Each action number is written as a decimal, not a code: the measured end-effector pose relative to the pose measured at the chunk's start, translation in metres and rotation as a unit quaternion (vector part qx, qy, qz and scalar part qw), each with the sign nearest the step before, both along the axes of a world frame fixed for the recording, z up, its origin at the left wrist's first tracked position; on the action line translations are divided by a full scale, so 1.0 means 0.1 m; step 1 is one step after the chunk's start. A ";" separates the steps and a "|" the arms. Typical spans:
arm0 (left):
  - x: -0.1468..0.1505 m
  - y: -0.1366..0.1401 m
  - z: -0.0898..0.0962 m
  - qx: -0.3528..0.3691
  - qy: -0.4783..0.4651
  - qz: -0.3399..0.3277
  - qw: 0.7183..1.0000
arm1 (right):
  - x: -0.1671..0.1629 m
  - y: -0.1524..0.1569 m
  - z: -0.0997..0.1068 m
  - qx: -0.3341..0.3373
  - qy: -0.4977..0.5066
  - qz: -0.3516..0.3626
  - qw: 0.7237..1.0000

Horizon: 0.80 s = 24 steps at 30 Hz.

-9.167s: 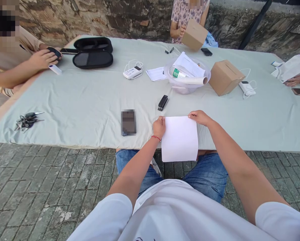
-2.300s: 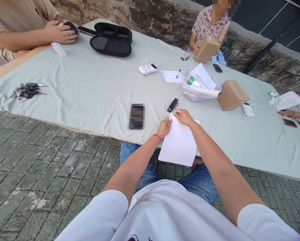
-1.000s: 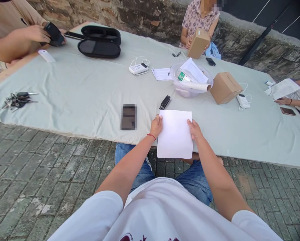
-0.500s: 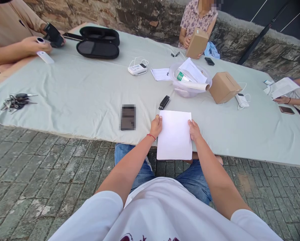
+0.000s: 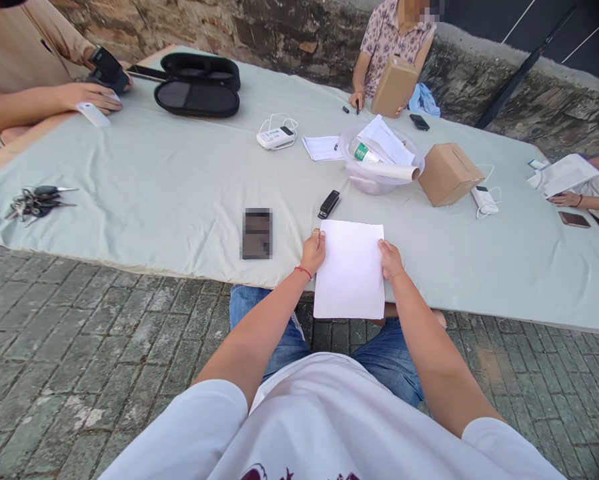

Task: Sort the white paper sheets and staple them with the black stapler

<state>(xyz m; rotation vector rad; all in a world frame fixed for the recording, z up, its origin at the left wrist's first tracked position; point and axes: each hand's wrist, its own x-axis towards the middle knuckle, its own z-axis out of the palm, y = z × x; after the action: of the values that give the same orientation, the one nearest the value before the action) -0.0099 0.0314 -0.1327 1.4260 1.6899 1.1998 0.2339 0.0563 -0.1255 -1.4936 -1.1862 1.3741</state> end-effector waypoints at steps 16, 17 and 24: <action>-0.01 -0.02 0.01 0.002 -0.022 -0.004 1.000 | 0.03 0.00 0.06 0.045 -0.059 -0.007 0.997; -0.01 -0.02 0.01 0.001 -0.023 -0.004 1.000 | 0.03 0.00 0.05 0.045 -0.055 -0.009 0.997; -0.02 -0.02 -0.01 0.014 -0.026 -0.009 1.000 | 0.03 0.00 0.00 0.041 -0.011 -0.010 0.999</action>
<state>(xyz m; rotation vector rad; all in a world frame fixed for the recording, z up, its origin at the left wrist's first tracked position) -0.0114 0.0295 -0.1334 1.4106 1.6283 1.2451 0.2370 0.0562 -0.1258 -1.4621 -1.2235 1.2850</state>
